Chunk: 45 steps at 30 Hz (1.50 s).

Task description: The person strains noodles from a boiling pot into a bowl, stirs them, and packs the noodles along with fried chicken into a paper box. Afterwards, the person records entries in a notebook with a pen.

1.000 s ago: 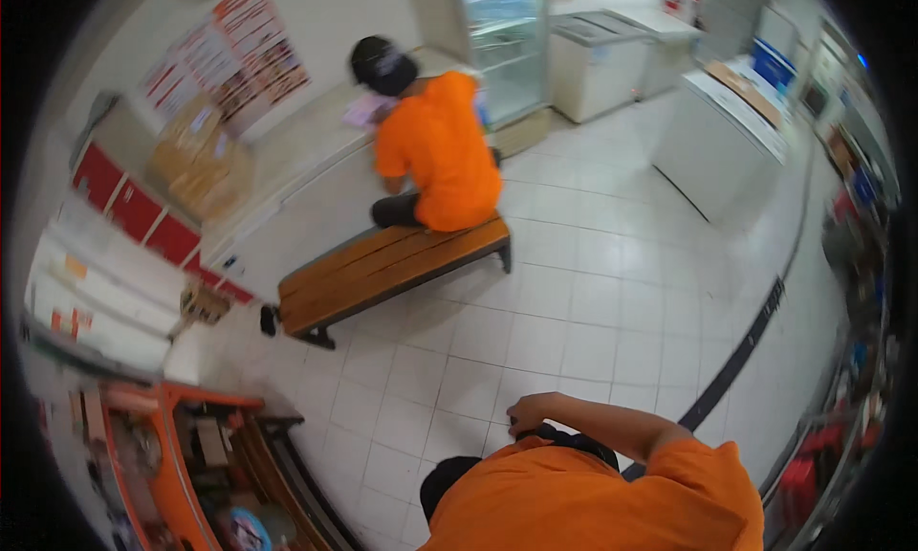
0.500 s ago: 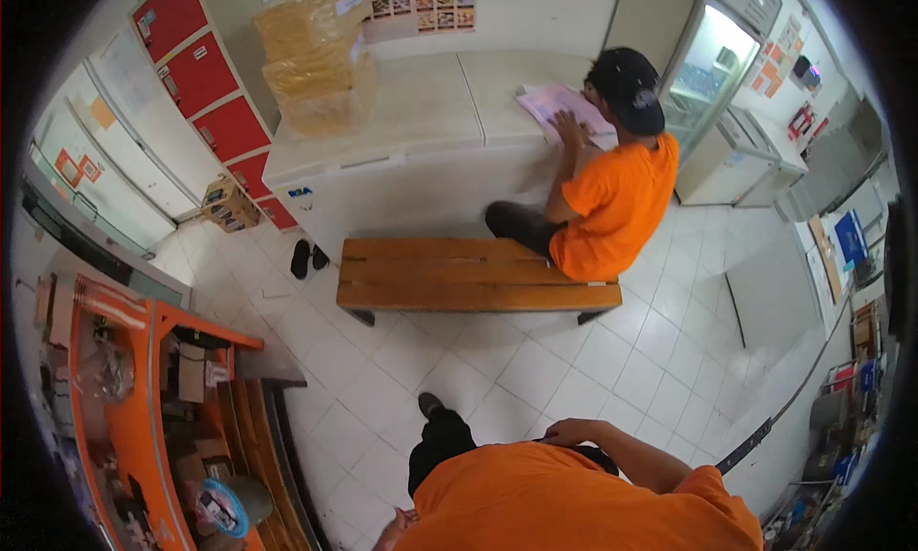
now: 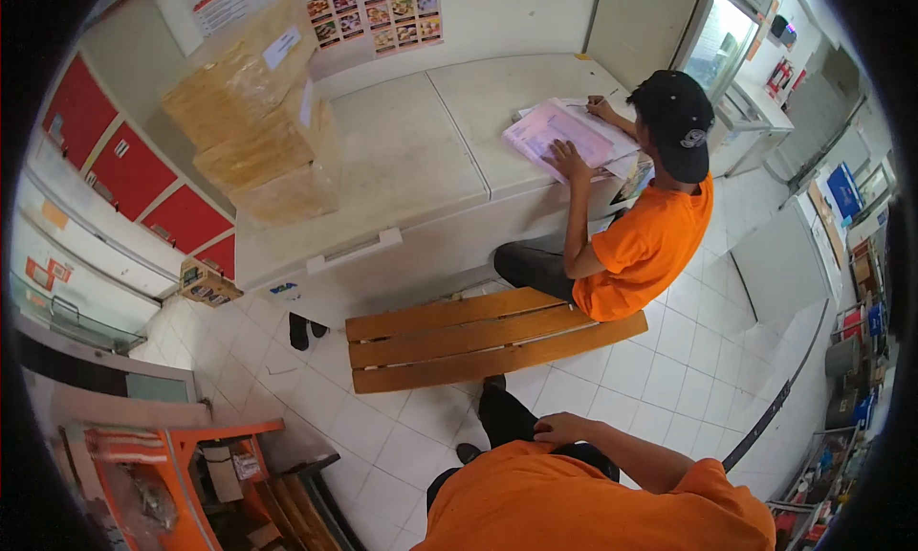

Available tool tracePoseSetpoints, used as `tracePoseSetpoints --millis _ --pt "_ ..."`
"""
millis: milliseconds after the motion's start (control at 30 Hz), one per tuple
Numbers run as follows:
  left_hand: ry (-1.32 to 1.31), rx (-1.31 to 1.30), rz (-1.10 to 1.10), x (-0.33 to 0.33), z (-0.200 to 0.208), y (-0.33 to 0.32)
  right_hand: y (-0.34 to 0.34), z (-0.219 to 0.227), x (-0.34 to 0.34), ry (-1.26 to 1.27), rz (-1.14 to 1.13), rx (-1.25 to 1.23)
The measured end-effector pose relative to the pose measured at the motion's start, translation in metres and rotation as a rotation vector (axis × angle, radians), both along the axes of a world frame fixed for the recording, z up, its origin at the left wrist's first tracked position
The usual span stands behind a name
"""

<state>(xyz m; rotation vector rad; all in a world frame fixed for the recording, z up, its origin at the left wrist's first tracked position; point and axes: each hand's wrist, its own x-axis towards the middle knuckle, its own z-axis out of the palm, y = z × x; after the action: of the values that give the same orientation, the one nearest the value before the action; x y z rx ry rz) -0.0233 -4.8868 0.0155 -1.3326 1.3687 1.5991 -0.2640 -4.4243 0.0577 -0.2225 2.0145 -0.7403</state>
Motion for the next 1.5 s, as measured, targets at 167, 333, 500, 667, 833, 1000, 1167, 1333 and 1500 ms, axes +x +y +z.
tracePoseSetpoints --millis 167,333,500,667,833,1000,1167,1333,1500 --pt "-0.018 -0.077 -0.054 -0.068 0.031 -0.011 -0.023 0.012 -0.099 -0.072 0.074 -0.052" --pt "-0.008 -0.112 -0.167 -0.148 0.053 -0.025 -0.019 -0.004 -0.152 -0.104 0.330 0.002" --pt "0.026 -0.083 -0.294 -0.229 0.042 -0.022 -0.032 0.015 -0.159 -0.088 0.397 -0.007" --pt "0.007 -0.045 -0.413 -0.273 0.025 -0.021 -0.041 0.001 -0.113 -0.116 0.099 -0.026" --pt "-0.071 -0.043 -0.608 -0.320 0.031 -0.026 -0.018 0.033 -0.095 -0.330 -0.112 -0.281" --pt "-0.245 -0.031 -1.174 -0.420 0.087 0.000 -0.012 -0.033 -0.089 -0.461 -0.045 -0.702" --pt "-0.205 -0.169 -2.012 -0.612 0.152 0.121 -0.006 -0.060 -0.133 -0.804 -0.288 -0.680" --pt "1.283 -0.945 -1.424 -0.743 0.133 0.264 -0.003 -0.151 -0.119 -0.026 -0.407 -0.147" --pt "1.463 -1.048 -1.304 -0.840 0.074 0.301 0.007 -0.140 -0.118 -0.108 -0.760 -0.291"
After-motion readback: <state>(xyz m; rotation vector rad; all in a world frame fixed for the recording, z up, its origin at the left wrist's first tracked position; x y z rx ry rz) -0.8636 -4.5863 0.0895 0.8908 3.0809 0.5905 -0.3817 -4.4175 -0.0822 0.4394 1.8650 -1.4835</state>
